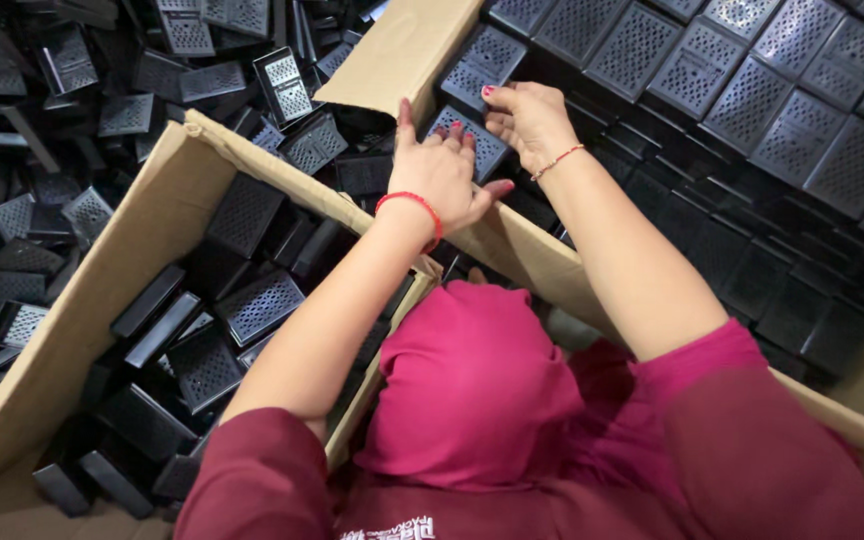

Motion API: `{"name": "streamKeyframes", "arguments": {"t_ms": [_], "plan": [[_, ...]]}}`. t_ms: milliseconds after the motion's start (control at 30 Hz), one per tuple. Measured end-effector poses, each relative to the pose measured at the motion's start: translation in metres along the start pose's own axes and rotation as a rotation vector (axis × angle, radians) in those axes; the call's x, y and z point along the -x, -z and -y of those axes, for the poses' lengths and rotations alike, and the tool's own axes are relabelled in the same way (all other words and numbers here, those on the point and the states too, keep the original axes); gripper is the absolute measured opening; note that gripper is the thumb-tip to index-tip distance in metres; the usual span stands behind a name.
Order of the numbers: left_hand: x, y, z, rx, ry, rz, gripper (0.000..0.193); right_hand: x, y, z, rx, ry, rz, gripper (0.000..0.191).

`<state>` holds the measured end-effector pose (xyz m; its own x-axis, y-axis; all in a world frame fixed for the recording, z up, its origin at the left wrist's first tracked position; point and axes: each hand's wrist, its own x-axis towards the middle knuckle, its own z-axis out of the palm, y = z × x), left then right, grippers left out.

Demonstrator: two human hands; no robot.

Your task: The person sits on the floor among a large pile of black perforated plastic enclosures, picks up individual parts, turns them over in both hands to view their surfaces, and places them into open cardboard cartons, occasionally stacking several parts together before setting them in a box.

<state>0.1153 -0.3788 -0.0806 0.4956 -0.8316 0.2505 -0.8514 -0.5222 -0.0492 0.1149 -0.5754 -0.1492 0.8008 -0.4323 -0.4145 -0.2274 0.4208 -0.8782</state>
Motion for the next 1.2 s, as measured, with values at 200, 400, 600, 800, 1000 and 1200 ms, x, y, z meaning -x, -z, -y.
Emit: {"name": "streamKeyframes", "arguments": {"t_ms": [200,400,600,800,1000,1200], "plan": [[0.001,0.015,-0.006,0.019,0.060,0.371,0.107,0.007,-0.011,0.002,0.117,0.094,-0.150,0.054],[-0.002,0.022,-0.015,0.001,0.059,0.355,0.109,0.011,-0.008,-0.003,0.484,0.324,-0.174,0.060],[0.003,0.024,-0.013,-0.023,0.096,0.224,0.109,0.008,-0.003,-0.007,0.859,0.876,-0.237,0.045],[0.079,0.055,0.038,0.171,0.123,-0.193,0.069,0.018,-0.005,0.006,1.023,0.742,-0.305,0.039],[0.178,0.093,0.093,0.186,0.420,-0.209,0.044,0.017,-0.002,0.010,1.323,1.017,-0.172,0.032],[0.224,0.072,0.117,0.065,0.664,-0.003,0.043,0.022,0.004,0.023,1.205,1.286,-0.136,0.028]]}}
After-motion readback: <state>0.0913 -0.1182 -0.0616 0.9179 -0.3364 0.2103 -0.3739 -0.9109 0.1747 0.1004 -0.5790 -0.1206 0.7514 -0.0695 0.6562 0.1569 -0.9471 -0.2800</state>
